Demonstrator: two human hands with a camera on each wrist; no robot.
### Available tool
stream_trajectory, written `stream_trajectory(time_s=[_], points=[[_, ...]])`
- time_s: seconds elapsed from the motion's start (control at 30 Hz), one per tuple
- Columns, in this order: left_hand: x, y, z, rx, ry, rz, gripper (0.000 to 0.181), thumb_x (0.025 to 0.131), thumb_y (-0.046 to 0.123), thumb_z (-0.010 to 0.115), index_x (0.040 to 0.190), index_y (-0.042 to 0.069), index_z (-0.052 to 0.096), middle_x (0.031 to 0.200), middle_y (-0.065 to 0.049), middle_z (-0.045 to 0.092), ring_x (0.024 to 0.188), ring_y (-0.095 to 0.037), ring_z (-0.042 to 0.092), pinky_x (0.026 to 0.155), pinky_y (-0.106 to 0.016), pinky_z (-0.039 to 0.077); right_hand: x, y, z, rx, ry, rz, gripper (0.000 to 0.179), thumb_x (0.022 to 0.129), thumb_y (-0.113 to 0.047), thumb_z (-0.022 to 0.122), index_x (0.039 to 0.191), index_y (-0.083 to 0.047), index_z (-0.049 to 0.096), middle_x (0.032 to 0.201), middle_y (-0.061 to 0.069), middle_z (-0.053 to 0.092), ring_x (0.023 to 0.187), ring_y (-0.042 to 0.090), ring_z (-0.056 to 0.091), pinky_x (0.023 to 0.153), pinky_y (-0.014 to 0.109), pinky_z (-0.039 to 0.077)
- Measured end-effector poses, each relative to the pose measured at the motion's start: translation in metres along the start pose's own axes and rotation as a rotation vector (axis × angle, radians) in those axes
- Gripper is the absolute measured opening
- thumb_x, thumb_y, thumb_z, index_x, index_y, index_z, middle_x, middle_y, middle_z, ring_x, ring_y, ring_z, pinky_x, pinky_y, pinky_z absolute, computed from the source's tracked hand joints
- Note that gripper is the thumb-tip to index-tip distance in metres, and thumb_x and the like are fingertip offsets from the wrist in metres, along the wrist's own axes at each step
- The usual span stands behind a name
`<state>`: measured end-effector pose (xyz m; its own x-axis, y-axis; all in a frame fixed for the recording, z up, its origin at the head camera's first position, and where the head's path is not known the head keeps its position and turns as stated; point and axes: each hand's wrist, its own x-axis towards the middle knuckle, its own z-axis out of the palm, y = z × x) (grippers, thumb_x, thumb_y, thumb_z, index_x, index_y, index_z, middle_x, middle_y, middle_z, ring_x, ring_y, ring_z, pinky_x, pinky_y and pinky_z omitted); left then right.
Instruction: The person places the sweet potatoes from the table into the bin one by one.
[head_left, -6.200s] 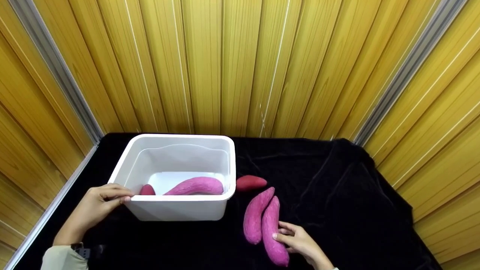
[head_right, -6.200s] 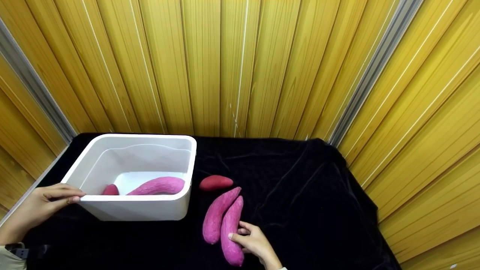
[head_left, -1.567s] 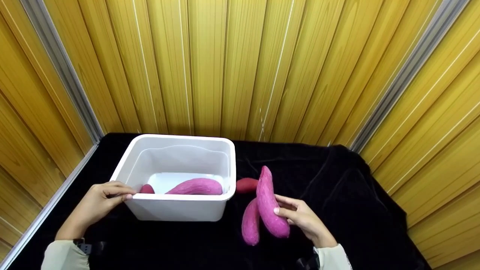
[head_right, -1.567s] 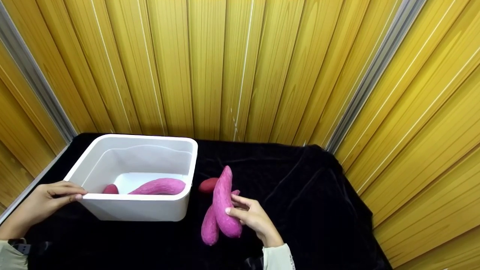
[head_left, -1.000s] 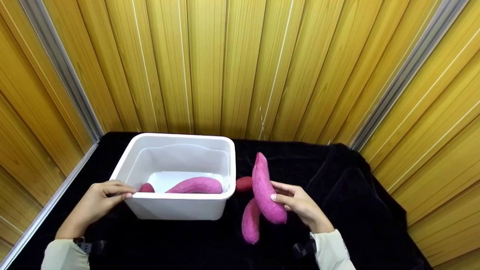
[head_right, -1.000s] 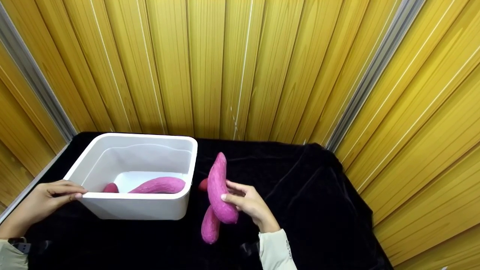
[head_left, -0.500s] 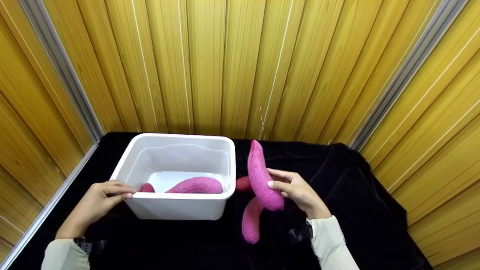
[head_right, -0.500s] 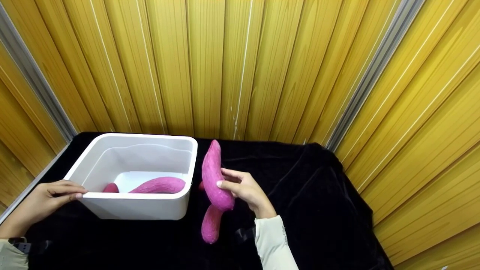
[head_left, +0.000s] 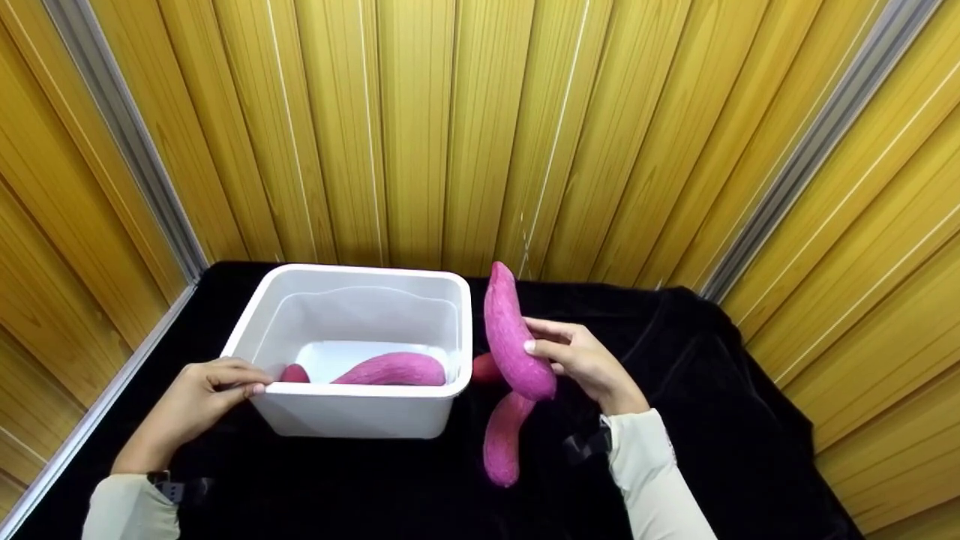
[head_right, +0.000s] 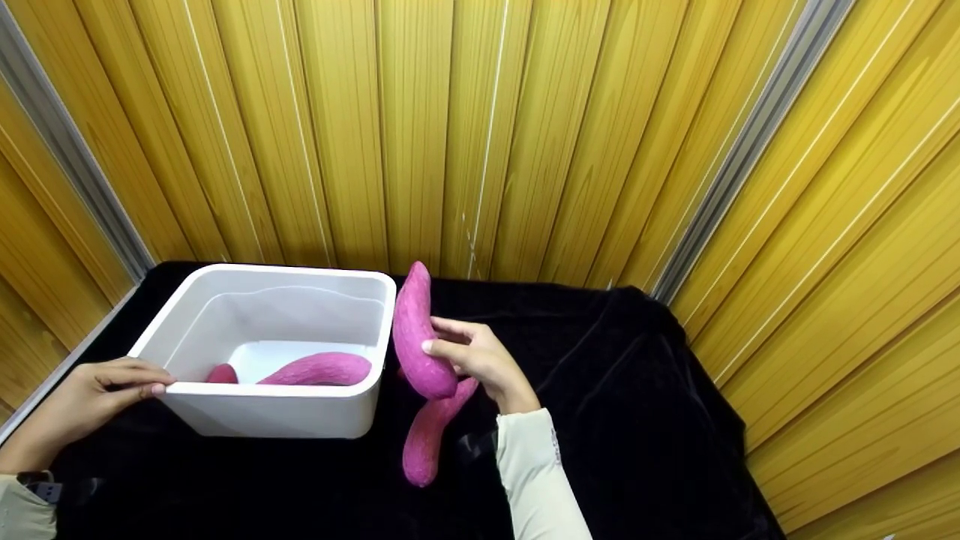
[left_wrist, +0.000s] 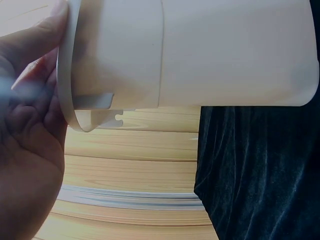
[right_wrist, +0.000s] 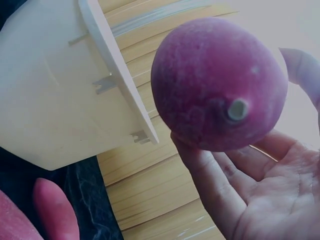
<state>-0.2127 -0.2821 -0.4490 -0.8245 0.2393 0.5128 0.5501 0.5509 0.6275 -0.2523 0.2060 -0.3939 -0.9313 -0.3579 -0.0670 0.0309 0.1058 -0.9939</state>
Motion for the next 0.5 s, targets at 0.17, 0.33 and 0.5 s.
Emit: stream_trajectory(time_s=[0.17, 0.33, 0.5], points=[[0.001, 0.000, 0.001, -0.007, 0.001, 0.005, 0.021, 0.073, -0.009, 0.075, 0.086, 0.008, 0.077, 0.087, 0.005, 0.073, 0.083, 0.009, 0.058, 0.076, -0.002, 0.044, 0.007, -0.006, 0.003, -0.002, 0.002, 0.004, 0.059, 0.086, -0.017, 0.068, 0.139, 0.000, 0.048, 0.129, 0.013, 0.061, 0.102, 0.014, 0.064, 0.086, 0.037, 0.054], [0.000, 0.001, 0.001, -0.013, 0.002, 0.001, 0.022, 0.074, -0.009, 0.075, 0.087, 0.009, 0.078, 0.087, 0.006, 0.073, 0.083, 0.009, 0.058, 0.076, -0.002, 0.044, 0.013, -0.012, 0.008, 0.002, 0.004, 0.005, 0.058, 0.086, -0.017, 0.067, 0.138, -0.001, 0.049, 0.130, 0.013, 0.060, 0.104, 0.015, 0.063, 0.086, 0.037, 0.054], [0.000, 0.000, 0.000, -0.015, 0.004, -0.001, 0.020, 0.074, -0.008, 0.075, 0.086, 0.007, 0.077, 0.087, 0.006, 0.072, 0.083, 0.009, 0.058, 0.075, -0.003, 0.044, 0.020, -0.018, 0.014, 0.013, 0.008, 0.006, 0.058, 0.086, -0.017, 0.068, 0.138, -0.001, 0.049, 0.127, 0.012, 0.062, 0.101, 0.013, 0.064, 0.084, 0.035, 0.055]])
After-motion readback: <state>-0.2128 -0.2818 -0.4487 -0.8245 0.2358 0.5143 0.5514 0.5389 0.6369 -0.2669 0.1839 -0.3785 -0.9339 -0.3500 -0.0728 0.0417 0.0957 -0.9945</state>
